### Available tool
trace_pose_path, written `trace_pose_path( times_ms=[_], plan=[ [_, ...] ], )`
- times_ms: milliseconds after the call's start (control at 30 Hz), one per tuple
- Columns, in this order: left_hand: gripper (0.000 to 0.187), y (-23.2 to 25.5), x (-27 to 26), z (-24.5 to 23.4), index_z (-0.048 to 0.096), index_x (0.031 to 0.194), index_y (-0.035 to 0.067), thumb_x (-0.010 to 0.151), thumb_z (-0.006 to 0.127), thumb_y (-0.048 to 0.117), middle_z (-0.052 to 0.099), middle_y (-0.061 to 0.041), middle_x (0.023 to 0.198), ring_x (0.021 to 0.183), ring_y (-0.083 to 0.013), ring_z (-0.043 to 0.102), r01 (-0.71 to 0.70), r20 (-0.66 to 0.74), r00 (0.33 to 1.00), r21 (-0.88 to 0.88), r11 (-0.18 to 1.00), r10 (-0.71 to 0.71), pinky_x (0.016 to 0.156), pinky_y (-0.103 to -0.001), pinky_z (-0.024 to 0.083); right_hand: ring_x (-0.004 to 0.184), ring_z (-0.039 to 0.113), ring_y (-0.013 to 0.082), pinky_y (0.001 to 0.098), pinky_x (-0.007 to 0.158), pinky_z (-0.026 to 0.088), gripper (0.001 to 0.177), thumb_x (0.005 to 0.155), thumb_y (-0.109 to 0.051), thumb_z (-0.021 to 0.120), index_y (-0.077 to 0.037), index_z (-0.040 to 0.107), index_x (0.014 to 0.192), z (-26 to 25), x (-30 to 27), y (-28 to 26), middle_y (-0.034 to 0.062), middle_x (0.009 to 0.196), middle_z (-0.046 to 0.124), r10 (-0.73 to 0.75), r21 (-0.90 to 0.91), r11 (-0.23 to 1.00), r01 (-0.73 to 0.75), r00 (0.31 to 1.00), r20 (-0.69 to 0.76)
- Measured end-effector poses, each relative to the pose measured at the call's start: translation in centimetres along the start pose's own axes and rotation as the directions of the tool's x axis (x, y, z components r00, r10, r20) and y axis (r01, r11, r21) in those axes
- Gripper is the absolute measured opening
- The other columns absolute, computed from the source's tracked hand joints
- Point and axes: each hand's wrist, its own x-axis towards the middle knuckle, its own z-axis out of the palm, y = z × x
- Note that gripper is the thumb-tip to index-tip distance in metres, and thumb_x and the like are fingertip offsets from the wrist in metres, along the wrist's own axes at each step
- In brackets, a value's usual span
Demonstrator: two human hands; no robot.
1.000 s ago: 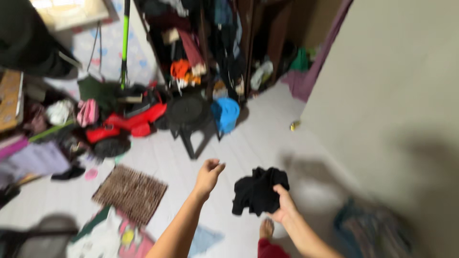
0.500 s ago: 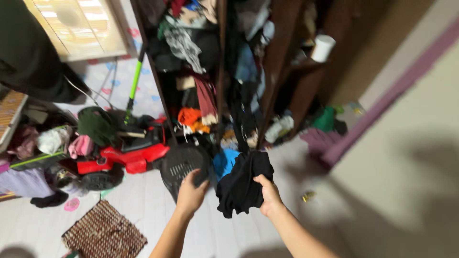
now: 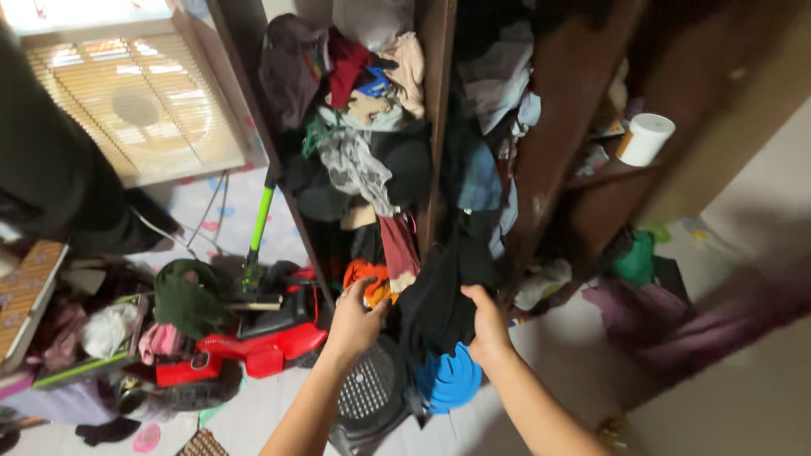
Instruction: The person tidies a cluttered bedroom by picking up clothes, a marker, and a bowl from the floor and bed. They place the clothes into a wardrobe and put the marker and bowl on a desk. The person also folds a blanket and adjusts the bedsheet.
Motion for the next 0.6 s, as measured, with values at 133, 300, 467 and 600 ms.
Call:
trace_pose_path(
  times_ms=[133, 300, 467, 600],
  plan=[
    [0.051, 2.1, 5.6, 0.5, 0.059, 0.13, 0.009, 0.082, 0.07, 0.022, 0.063, -0.017, 0.126, 0.099, -0.0324, 0.069, -0.065, 0.001, 0.998, 0.001, 0.998, 0.065, 0.087, -0.037, 0.053, 0.11, 0.062, 0.0234, 0.0382, 0.093, 0.052, 0.053, 0.074, -0.013, 0.071, -0.004, 0.061, 0.125, 2.9, 4.4, -2.4, 0.0091, 0.121, 0.064, -0.36, -0.143, 0.927, 0.346, 0.929, -0.084],
    [0.048, 2.1, 12.8, 1.6, 0.059, 0.128, 0.003, 0.086, 0.071, 0.021, 0.065, -0.019, 0.126, 0.118, -0.0286, 0.063, -0.375, -0.279, 0.895, -0.047, 0.926, 0.349, 0.098, -0.035, 0.048, 0.114, 0.061, 0.0205, 0.0345, 0.098, 0.05, 0.06, 0.077, -0.008, 0.072, -0.005, 0.053, 0.134, 9.4, 10.0, -6.0, 0.0062, 0.126, 0.064, -0.585, -0.253, 0.742, 0.621, 0.784, 0.208],
    [0.047, 6.6, 17.3, -2.6, 0.054, 0.137, 0.004, 0.094, 0.058, 0.024, 0.064, -0.016, 0.13, 0.123, -0.0303, 0.06, -0.388, -0.571, 0.8, -0.255, 0.886, 0.186, 0.101, -0.035, 0.045, 0.115, 0.062, 0.0219, 0.0375, 0.1, 0.052, 0.059, 0.085, -0.012, 0.07, -0.003, 0.052, 0.14, 23.3, 20.5, -9.8, 0.0085, 0.127, 0.064, -0.325, -0.09, 0.882, 0.463, 0.735, 0.594],
    [0.049, 8.5, 16.2, -6.0, 0.055, 0.137, 0.002, 0.093, 0.061, 0.023, 0.061, -0.019, 0.133, 0.127, -0.0327, 0.056, -0.362, -0.761, 0.613, -0.03, 0.932, 0.214, 0.101, -0.037, 0.044, 0.116, 0.061, 0.0274, 0.0436, 0.096, 0.055, 0.072, 0.087, -0.027, 0.075, -0.002, 0.035, 0.141, 40.8, 31.8, -11.9, 0.0148, 0.132, 0.058, -0.222, -0.26, 0.867, 0.426, 0.795, 0.565]
  ],
)
